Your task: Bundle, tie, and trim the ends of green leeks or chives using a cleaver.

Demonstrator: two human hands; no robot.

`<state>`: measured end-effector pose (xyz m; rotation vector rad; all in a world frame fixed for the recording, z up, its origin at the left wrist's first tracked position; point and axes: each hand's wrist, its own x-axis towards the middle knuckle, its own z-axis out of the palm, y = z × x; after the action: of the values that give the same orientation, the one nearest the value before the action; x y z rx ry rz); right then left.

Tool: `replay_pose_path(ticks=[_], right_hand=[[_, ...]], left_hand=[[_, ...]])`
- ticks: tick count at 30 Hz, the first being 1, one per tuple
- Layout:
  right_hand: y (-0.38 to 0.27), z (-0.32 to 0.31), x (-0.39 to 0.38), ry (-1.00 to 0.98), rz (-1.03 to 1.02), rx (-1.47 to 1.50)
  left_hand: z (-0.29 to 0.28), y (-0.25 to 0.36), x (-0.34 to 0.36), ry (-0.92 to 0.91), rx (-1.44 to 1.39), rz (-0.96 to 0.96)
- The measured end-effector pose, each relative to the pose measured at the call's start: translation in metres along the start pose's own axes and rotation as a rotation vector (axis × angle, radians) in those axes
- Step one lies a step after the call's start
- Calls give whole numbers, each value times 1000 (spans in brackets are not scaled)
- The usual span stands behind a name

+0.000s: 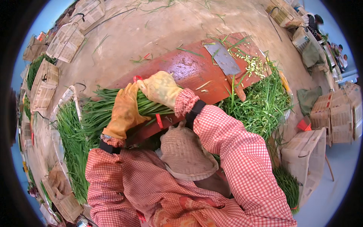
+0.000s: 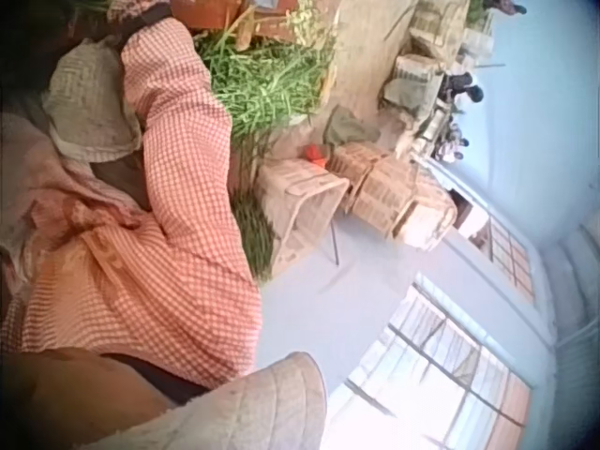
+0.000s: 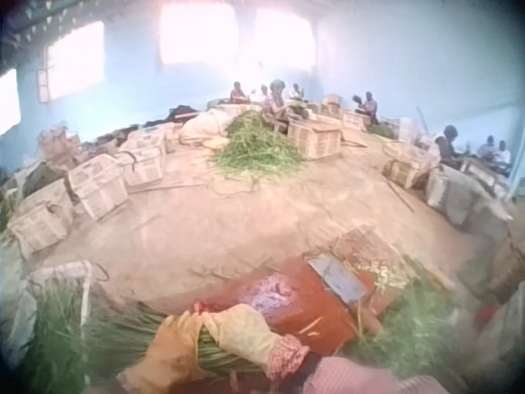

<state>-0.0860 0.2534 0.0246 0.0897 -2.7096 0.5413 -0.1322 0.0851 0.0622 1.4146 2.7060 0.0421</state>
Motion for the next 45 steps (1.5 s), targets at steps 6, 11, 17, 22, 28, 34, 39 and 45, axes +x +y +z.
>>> replay_pose_path(ticks=[6, 11, 17, 22, 28, 34, 39, 45], right_hand=[[-15, -53, -26, 504, -204, 111], [-43, -50, -140, 24, 273, 384], [-49, -37, -99, -429, 664, 905], [-48, -29, -100, -351, 867, 1199], [-25, -32, -73, -225, 695, 1158], [-21, -45, -63, -321, 754, 1064], [-23, -39, -61, -289, 745, 984], [-72, -29, -99, -133, -49, 66]], left_hand=[[-1, -10, -4, 29, -171, 13], [-6, 10, 8, 10, -191, 9], [-8, 3, -2, -21, -303, -75], [2, 9, 5, 85, -292, 26], [-5, -14, 2, -73, -309, 110], [-9, -16, 2, -190, -396, 130], [0, 1, -9, 21, -267, 106], [8, -1, -17, 195, -237, -3]])
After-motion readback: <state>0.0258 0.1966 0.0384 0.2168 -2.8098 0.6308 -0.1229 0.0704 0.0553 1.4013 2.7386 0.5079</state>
